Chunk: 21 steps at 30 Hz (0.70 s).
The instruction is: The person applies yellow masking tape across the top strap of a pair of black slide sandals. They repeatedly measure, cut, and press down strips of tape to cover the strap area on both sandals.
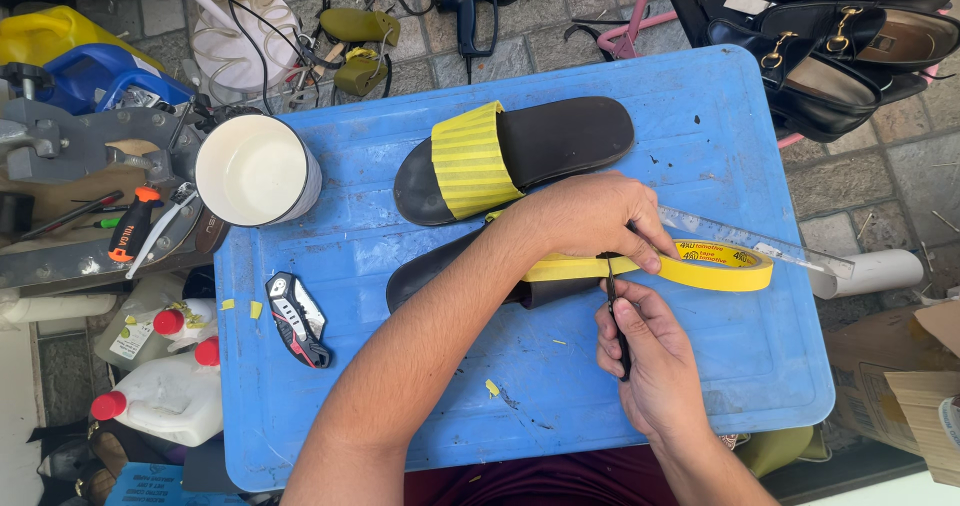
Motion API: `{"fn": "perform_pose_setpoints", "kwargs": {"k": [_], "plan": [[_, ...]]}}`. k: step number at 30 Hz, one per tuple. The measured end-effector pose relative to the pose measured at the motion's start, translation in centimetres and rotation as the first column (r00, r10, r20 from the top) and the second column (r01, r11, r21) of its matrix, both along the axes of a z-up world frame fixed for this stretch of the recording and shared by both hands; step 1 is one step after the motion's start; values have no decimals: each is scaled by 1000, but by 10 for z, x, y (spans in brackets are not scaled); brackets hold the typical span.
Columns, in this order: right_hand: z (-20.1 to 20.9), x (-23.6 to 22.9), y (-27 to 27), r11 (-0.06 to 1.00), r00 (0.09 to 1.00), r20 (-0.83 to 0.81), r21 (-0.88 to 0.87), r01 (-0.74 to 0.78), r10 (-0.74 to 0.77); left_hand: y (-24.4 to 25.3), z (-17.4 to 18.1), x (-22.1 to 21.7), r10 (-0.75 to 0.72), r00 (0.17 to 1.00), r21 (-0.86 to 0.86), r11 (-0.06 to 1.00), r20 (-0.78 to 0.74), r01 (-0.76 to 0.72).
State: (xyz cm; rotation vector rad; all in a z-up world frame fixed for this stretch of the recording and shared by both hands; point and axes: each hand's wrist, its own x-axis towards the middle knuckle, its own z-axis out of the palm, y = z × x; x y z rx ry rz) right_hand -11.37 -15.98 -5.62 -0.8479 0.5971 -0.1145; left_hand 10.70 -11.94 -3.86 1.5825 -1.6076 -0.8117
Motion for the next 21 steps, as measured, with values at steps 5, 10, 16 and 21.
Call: {"fn": "perform_pose_setpoints", "kwargs": {"k": [5, 10, 16, 21], "plan": [[3, -5, 3, 999, 999, -33, -49, -11, 9, 1, 8, 3, -5, 995, -85, 996, -99, -3], [6, -17, 1, 979, 994, -73, -182, -90, 78, 14, 56, 10, 11, 967, -151, 987, -255, -51], [9, -26, 3, 751, 964, -228, -610, -253, 140, 100, 126, 1, 307, 940, -43, 948, -147, -316], [19, -11, 7, 420, 989, -146, -899, -127, -15, 193, 146, -38, 639, 658, -166, 756, 398, -634]]}}
